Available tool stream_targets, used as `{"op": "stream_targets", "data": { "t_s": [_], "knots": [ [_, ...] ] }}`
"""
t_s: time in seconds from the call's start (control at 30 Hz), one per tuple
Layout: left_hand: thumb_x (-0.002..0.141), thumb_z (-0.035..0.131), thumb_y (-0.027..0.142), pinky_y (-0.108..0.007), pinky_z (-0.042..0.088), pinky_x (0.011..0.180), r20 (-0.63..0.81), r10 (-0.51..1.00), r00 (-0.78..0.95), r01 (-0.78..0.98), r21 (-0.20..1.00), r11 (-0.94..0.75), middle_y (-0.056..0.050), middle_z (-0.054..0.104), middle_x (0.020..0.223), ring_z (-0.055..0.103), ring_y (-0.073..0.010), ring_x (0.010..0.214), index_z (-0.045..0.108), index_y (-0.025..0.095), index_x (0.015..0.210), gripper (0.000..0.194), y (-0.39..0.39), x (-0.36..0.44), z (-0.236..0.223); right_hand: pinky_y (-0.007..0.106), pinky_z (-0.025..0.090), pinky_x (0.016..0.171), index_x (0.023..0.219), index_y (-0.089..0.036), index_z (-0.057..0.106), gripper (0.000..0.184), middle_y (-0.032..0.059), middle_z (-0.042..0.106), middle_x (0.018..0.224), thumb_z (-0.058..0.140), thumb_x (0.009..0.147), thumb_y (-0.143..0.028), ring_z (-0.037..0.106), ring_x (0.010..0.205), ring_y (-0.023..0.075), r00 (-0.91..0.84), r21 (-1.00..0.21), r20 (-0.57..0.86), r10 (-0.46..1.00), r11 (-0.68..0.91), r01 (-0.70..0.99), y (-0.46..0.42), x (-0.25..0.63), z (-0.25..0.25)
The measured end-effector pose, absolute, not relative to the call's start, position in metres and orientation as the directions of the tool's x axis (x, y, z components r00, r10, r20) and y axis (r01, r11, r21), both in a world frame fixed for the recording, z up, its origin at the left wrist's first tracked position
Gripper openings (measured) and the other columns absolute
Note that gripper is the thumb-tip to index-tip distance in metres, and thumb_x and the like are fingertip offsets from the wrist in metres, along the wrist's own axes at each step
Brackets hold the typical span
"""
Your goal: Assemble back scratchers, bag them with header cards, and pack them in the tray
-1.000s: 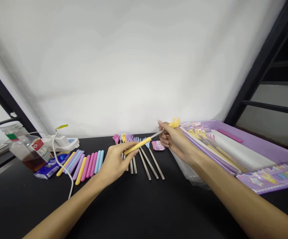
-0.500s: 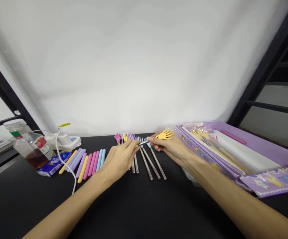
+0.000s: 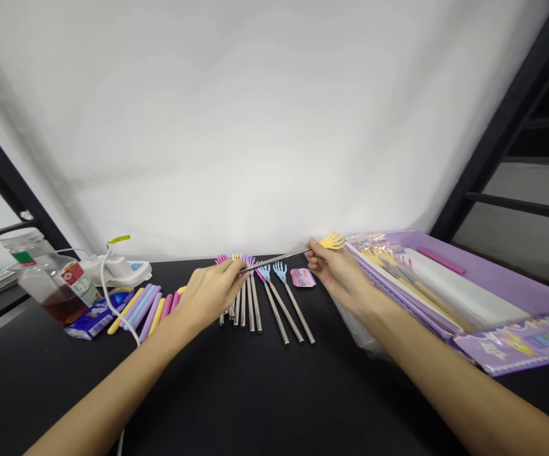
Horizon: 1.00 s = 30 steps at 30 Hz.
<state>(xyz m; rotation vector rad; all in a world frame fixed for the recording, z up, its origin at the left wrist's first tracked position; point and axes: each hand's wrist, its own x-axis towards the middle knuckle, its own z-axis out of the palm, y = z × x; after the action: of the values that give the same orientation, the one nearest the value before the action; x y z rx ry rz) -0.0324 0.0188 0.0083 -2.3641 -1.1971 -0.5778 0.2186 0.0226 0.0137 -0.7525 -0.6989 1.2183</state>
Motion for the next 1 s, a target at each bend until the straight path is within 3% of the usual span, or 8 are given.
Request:
{"op": "stream_targets", "data": {
  "t_s": [0.13,0.27,0.4,0.57,0.73,0.83,1.0],
  "knots": [
    [0.104,0.039,0.036,-0.027,0.039,0.056,0.606,0.559,0.566,0.804,-0.253,-0.539,-0.003,0.073,0.085,0.070,-0.0193,0.073,0.067,0.023,0.109,0.031,0.020,-0.027,0.009,0.012,0.043,0.046,0.072,-0.014,0.065,0.033,0.0001,0.058,0.069,0.091,0.064,-0.032,0.049,0.058,0.0055,0.191,-0.795,0.065,0.979,0.167,-0.583,0.020,0.210,0.013],
    [0.099,0.050,0.030,-0.027,0.043,0.063,0.672,0.561,0.485,0.837,-0.169,-0.521,-0.003,0.076,0.090,0.071,-0.0197,0.078,0.068,0.022,0.102,0.019,0.028,-0.046,0.016,0.013,0.036,0.040,0.071,-0.016,0.058,0.029,-0.0019,0.056,0.070,0.075,0.085,-0.035,0.041,0.050,0.0034,0.433,-0.743,0.078,0.898,0.342,-0.576,0.023,0.234,0.030],
    [0.093,0.056,0.024,-0.029,0.035,0.055,0.693,0.659,0.292,0.945,-0.104,-0.309,-0.002,0.077,0.086,0.071,-0.0224,0.071,0.066,0.023,0.090,0.011,0.036,-0.072,0.021,0.014,0.028,0.037,0.071,-0.016,0.054,0.039,-0.0063,0.040,0.059,0.044,0.104,-0.034,0.030,0.042,0.0026,0.647,-0.718,-0.022,0.762,0.438,-0.541,0.030,0.270,0.043],
    [0.093,0.055,0.026,-0.030,0.033,0.054,0.715,0.659,0.233,0.970,-0.122,-0.210,-0.004,0.077,0.086,0.071,-0.0248,0.071,0.066,0.022,0.094,0.012,0.040,-0.077,0.016,0.015,0.029,0.039,0.074,-0.018,0.053,0.039,-0.0076,0.032,0.057,0.039,0.105,-0.038,0.029,0.041,0.0038,0.672,-0.713,0.018,0.741,0.480,-0.510,0.034,0.278,0.041],
    [0.097,0.053,0.027,-0.032,0.044,0.064,0.721,0.546,0.426,0.895,-0.250,-0.369,-0.004,0.078,0.093,0.071,-0.0233,0.075,0.068,0.022,0.104,0.017,0.039,-0.063,0.010,0.014,0.031,0.041,0.077,-0.017,0.053,0.035,-0.0064,0.037,0.059,0.040,0.105,-0.033,0.034,0.045,0.0036,0.622,-0.683,-0.043,0.782,0.432,-0.589,0.029,0.260,0.038],
    [0.097,0.050,0.021,-0.032,0.048,0.068,0.719,0.466,0.515,0.842,-0.324,-0.431,-0.004,0.078,0.100,0.071,-0.0216,0.075,0.069,0.023,0.112,0.024,0.040,-0.061,0.011,0.013,0.028,0.040,0.076,-0.016,0.053,0.034,-0.0068,0.035,0.059,0.039,0.105,-0.028,0.029,0.043,0.0031,0.625,-0.692,-0.061,0.778,0.418,-0.588,0.027,0.261,0.041],
    [0.096,0.050,0.019,-0.035,0.050,0.073,0.766,0.519,0.379,0.919,-0.245,-0.309,-0.006,0.077,0.104,0.073,-0.0262,0.092,0.073,0.022,0.099,0.023,0.046,-0.084,0.017,0.014,0.025,0.037,0.073,-0.017,0.051,0.038,-0.0070,0.032,0.058,0.034,0.106,-0.024,0.025,0.040,0.0033,0.718,-0.665,-0.078,0.691,0.501,-0.554,0.026,0.287,0.052]
  ]
}}
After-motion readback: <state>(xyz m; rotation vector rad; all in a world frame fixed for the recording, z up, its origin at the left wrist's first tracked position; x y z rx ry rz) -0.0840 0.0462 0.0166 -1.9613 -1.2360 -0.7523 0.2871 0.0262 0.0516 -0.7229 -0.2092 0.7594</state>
